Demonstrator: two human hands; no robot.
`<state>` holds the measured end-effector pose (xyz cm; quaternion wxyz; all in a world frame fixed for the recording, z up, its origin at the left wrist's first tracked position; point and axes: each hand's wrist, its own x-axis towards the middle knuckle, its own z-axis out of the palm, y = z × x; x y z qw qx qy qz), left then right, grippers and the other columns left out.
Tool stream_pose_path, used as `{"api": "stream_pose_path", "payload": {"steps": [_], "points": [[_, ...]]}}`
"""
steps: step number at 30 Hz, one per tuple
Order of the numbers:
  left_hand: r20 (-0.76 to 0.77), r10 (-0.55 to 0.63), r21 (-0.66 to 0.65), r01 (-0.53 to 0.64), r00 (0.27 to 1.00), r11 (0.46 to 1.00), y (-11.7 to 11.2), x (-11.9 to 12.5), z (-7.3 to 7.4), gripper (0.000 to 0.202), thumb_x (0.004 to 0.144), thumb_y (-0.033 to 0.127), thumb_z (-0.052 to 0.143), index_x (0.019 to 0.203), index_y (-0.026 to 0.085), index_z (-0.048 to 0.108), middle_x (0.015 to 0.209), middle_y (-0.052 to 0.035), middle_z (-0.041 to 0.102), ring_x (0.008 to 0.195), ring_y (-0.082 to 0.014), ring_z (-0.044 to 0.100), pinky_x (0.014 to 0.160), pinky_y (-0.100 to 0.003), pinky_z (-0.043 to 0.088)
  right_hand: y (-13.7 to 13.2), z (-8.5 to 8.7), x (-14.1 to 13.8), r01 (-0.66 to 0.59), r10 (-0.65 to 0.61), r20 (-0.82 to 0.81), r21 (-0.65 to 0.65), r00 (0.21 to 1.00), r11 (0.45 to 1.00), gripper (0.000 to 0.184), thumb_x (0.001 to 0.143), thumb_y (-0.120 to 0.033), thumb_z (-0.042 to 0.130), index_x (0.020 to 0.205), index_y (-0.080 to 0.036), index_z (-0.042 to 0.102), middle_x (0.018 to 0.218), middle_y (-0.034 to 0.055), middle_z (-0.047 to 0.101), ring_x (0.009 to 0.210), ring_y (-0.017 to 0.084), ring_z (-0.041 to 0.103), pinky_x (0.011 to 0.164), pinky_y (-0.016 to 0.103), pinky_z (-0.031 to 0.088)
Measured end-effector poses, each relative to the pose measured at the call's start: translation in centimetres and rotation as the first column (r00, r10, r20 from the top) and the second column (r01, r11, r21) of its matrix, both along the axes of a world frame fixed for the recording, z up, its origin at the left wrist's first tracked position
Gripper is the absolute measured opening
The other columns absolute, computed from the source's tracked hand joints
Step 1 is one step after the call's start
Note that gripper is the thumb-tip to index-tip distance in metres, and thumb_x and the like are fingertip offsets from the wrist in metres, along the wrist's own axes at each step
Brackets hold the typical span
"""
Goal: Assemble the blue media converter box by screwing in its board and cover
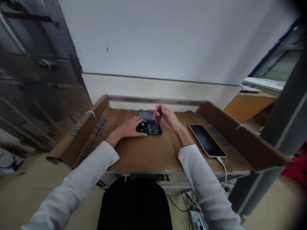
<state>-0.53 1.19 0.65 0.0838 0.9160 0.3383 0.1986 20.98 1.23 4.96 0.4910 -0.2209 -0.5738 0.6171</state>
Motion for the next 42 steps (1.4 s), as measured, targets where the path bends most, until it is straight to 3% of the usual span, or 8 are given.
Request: {"api": "stream_pose_path", "payload": {"steps": [8,14,21,24,28,32,39,42], "points": [[0.023,-0.004,-0.011,0.005,1.000,1.000,0.3,0.0,-0.3,0.065,0.076,0.063,0.059,0.125,0.022,0.050,0.118,-0.0099,0.056,0.111,-0.0280,0.050,0.098,-0.042,0.038,0.1,-0.6,-0.5,0.091,-0.093,-0.053,-0.029,0.994,0.995,0.039,0.072,-0.046,0.073,0.081,-0.026,0.040,0.059,-0.0094,0.041,0.056,0.009,0.044,0.058,0.023,0.042],[0.003,-0.003,-0.009,0.003,1.000,1.000,0.2,0.0,-0.1,0.064,0.077,0.064,0.057,0.125,0.023,0.050,0.118,-0.0096,0.055,0.111,-0.0282,0.050,0.099,-0.043,0.038,0.3,-0.2,0.3,0.103,-0.102,-0.048,0.026,0.994,0.994,0.029,0.071,-0.037,0.075,0.069,-0.020,0.051,0.082,-0.0010,0.058,0.076,0.011,0.057,0.068,0.025,0.047],[0.001,-0.007,0.006,0.007,1.000,1.000,0.2,0.0,-0.1,0.062,0.078,0.061,0.059,0.125,0.022,0.050,0.118,-0.0097,0.055,0.110,-0.0275,0.050,0.098,-0.042,0.038,0.4,-0.4,0.4,0.009,-0.009,-0.025,-0.009,1.000,1.000,0.025,0.079,-0.041,0.065,0.083,-0.017,0.059,0.074,0.0001,0.056,0.066,0.011,0.057,0.065,0.026,0.047],[0.012,-0.010,0.002,0.010,1.000,1.000,0.2,0.0,-0.2,0.062,0.077,0.059,0.060,0.125,0.022,0.050,0.117,-0.0098,0.055,0.109,-0.0276,0.050,0.097,-0.042,0.039,0.3,-0.4,0.1,-0.042,0.040,-0.061,-0.034,0.997,0.999,0.030,0.081,-0.047,0.063,0.082,-0.018,0.056,0.065,-0.0035,0.048,0.057,0.008,0.049,0.059,0.024,0.042],[0.019,-0.011,0.001,0.011,1.000,1.000,0.3,-0.1,-0.4,0.061,0.077,0.060,0.060,0.125,0.024,0.050,0.118,-0.0086,0.055,0.110,-0.0274,0.050,0.098,-0.042,0.038,0.3,-0.5,-0.3,0.029,-0.033,-0.070,-0.056,0.997,0.998,0.034,0.079,-0.054,0.062,0.084,-0.023,0.046,0.058,-0.0081,0.038,0.050,0.007,0.038,0.052,0.022,0.034],[0.024,-0.011,-0.007,0.012,1.000,1.000,0.4,-0.1,-0.4,0.062,0.076,0.061,0.060,0.125,0.024,0.050,0.117,-0.0083,0.056,0.110,-0.0274,0.050,0.098,-0.042,0.038,0.2,-0.5,-0.3,0.061,-0.061,-0.041,0.004,0.997,0.998,0.038,0.075,-0.048,0.069,0.082,-0.026,0.038,0.057,-0.0102,0.043,0.052,0.008,0.041,0.054,0.022,0.035],[-0.012,-0.004,0.012,0.004,1.000,1.000,0.3,0.0,-0.2,0.063,0.078,0.063,0.057,0.125,0.022,0.049,0.118,-0.0095,0.056,0.111,-0.0274,0.050,0.097,-0.042,0.039,0.3,0.2,0.9,0.161,-0.168,0.035,0.144,0.985,0.976,0.031,0.071,-0.041,0.074,0.069,-0.020,0.051,0.076,-0.0008,0.061,0.072,0.011,0.055,0.064,0.026,0.041],[-0.006,-0.007,0.012,0.007,1.000,1.000,0.3,-0.1,-0.2,0.062,0.078,0.063,0.058,0.125,0.023,0.049,0.119,-0.0092,0.056,0.111,-0.0274,0.050,0.098,-0.042,0.039,0.2,0.3,1.2,0.105,-0.117,0.074,0.150,0.990,0.983,0.027,0.074,-0.043,0.071,0.076,-0.019,0.058,0.074,0.0008,0.062,0.070,0.012,0.056,0.065,0.027,0.042]]}}
